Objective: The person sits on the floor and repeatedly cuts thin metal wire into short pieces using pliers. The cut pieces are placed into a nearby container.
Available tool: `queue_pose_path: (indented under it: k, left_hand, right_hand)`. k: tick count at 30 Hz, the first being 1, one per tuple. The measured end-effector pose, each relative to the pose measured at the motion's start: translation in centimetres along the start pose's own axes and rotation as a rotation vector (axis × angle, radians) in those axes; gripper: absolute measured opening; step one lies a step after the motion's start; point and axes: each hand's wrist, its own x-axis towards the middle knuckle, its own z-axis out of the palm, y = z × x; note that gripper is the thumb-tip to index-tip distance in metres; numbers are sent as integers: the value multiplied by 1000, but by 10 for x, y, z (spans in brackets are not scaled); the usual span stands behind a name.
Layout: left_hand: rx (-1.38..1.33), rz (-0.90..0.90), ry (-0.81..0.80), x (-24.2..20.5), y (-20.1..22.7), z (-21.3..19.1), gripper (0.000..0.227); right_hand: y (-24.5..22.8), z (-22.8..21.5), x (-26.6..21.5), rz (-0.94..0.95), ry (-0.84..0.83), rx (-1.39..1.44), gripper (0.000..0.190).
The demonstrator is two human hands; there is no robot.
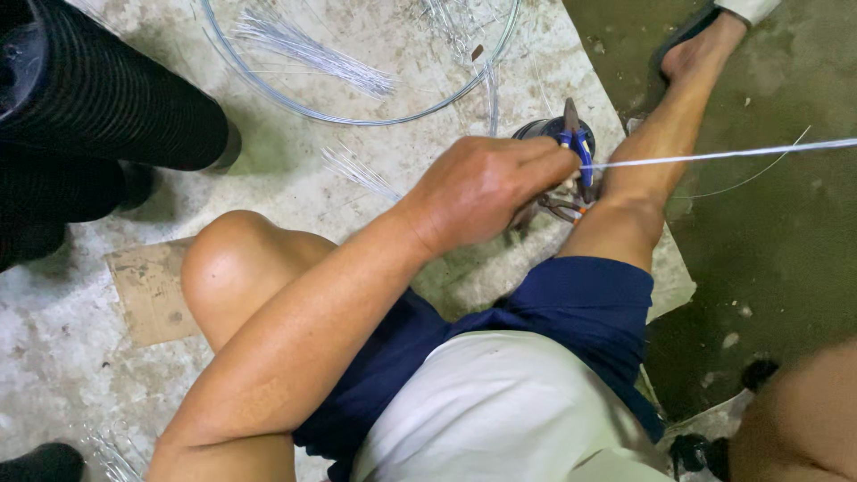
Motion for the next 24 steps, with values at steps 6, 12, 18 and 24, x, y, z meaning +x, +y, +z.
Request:
queue_pose_path:
  k: [6,12,18,24]
  left_hand:
    - [63,-65,64,4,-30,-23,14]
    - [-88,-375,205,0,-49,-48,9]
    - [-537,-712,367,-7,-47,-60,23]
    - [-884,-723,508,-9,-64,-62,24]
  right_hand:
    - [15,7,28,-15,25,-35,9]
    - [26,30,24,-85,-70,19,11]
    - [125,123,-14,-30,-516,-177,15]
    - [234,237,-56,11,-723,-521,18]
